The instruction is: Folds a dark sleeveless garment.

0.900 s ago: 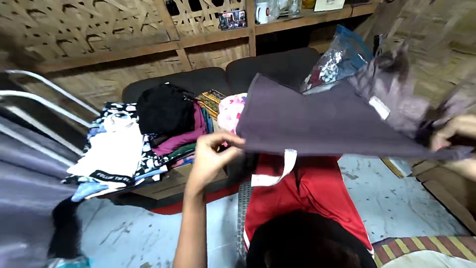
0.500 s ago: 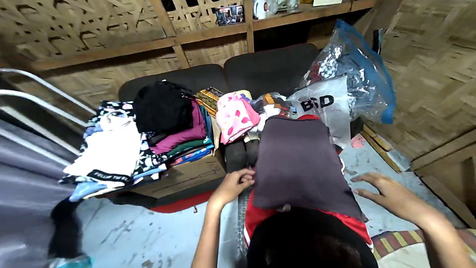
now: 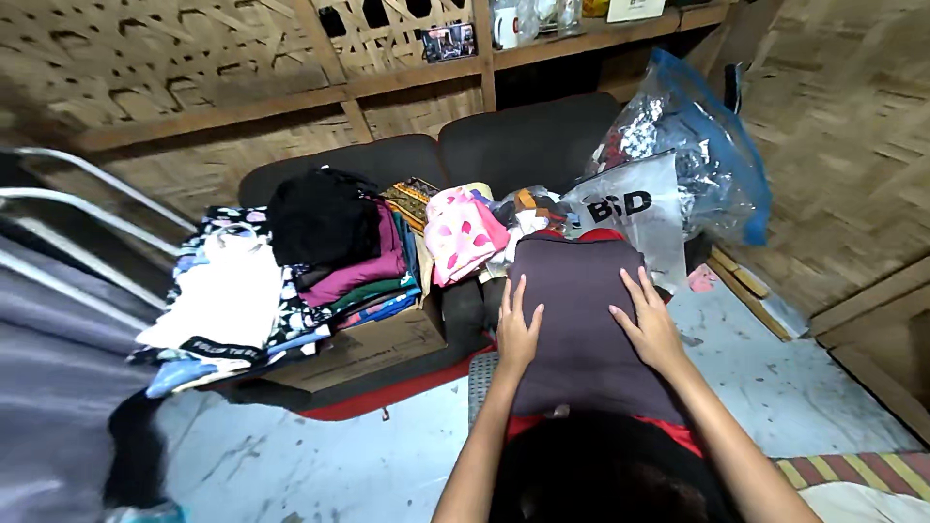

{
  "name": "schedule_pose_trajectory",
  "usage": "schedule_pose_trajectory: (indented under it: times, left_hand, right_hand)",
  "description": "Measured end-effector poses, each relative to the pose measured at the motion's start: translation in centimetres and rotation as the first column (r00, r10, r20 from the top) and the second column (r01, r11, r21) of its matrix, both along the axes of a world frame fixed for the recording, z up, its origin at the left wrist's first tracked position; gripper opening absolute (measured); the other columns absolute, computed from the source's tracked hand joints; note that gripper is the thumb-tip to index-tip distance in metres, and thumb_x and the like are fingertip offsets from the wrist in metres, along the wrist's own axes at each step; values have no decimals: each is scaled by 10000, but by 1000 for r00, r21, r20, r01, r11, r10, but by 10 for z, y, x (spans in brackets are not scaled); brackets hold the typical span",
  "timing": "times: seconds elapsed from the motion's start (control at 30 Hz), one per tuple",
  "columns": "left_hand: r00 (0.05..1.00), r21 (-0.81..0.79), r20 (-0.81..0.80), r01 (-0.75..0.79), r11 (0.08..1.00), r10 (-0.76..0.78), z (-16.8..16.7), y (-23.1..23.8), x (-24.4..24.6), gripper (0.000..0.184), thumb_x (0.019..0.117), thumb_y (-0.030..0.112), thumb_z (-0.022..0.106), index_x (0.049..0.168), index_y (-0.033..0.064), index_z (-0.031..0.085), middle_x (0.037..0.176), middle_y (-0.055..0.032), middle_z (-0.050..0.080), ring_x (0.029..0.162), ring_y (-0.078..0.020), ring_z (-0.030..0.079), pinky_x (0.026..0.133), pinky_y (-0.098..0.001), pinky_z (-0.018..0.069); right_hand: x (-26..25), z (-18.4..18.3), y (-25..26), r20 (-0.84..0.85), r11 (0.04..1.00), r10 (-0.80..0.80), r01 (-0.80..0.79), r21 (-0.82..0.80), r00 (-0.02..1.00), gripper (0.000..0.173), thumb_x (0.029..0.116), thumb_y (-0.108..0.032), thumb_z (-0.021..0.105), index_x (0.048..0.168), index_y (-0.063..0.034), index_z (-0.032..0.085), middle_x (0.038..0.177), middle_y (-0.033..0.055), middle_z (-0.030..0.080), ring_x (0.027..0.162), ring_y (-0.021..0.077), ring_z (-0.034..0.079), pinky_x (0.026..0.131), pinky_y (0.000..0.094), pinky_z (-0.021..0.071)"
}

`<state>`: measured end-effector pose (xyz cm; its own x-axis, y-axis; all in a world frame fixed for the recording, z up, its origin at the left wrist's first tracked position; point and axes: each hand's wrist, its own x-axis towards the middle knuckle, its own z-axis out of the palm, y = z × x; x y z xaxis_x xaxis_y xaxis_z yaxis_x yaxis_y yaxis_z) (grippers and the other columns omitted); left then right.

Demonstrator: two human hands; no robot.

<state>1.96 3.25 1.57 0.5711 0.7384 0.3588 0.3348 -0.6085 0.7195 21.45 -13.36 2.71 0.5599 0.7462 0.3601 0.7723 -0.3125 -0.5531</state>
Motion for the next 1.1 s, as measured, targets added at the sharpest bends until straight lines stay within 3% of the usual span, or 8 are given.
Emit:
schedule_pose_trajectory:
  times: [0.13, 0.47, 1.1]
  left_hand:
    - [1000, -1, -13, -19, 1000, 19, -7, -11, -10, 611, 1034, 368, 517, 1583, 132, 393, 1666, -180, 266, 1457, -364, 415, 1112, -532, 437]
    - [998, 9, -39, -49, 999, 49, -31, -42, -38, 634, 1007, 355, 555, 1574, 115, 406, 1672, -185, 245, 1470, -366, 391, 1133, -507, 419]
    - [995, 23, -77, -67, 998, 68, -34, -50, -46, 635, 1007, 399, 531, 1576, 143, 411, 1673, -187, 240, 1466, -390, 388, 1112, -538, 426]
  right_hand:
    - [-2, -9, -16, -109, 999, -21, 26, 41, 994, 767, 1019, -542, 416, 1623, -91, 274, 1653, 216, 279, 1498, 408, 335, 1173, 599, 326]
    - [-26, -27, -48, -49, 998, -36, 38, 48, 998, 772, 1006, -554, 404, 1607, -77, 315, 1653, 224, 275, 1502, 404, 330, 1169, 576, 345]
    - [-32, -32, -53, 10, 997, -36, 35, 75, 999, 777, 1000, -557, 398, 1576, -37, 368, 1621, 264, 317, 1482, 427, 358, 1178, 567, 339]
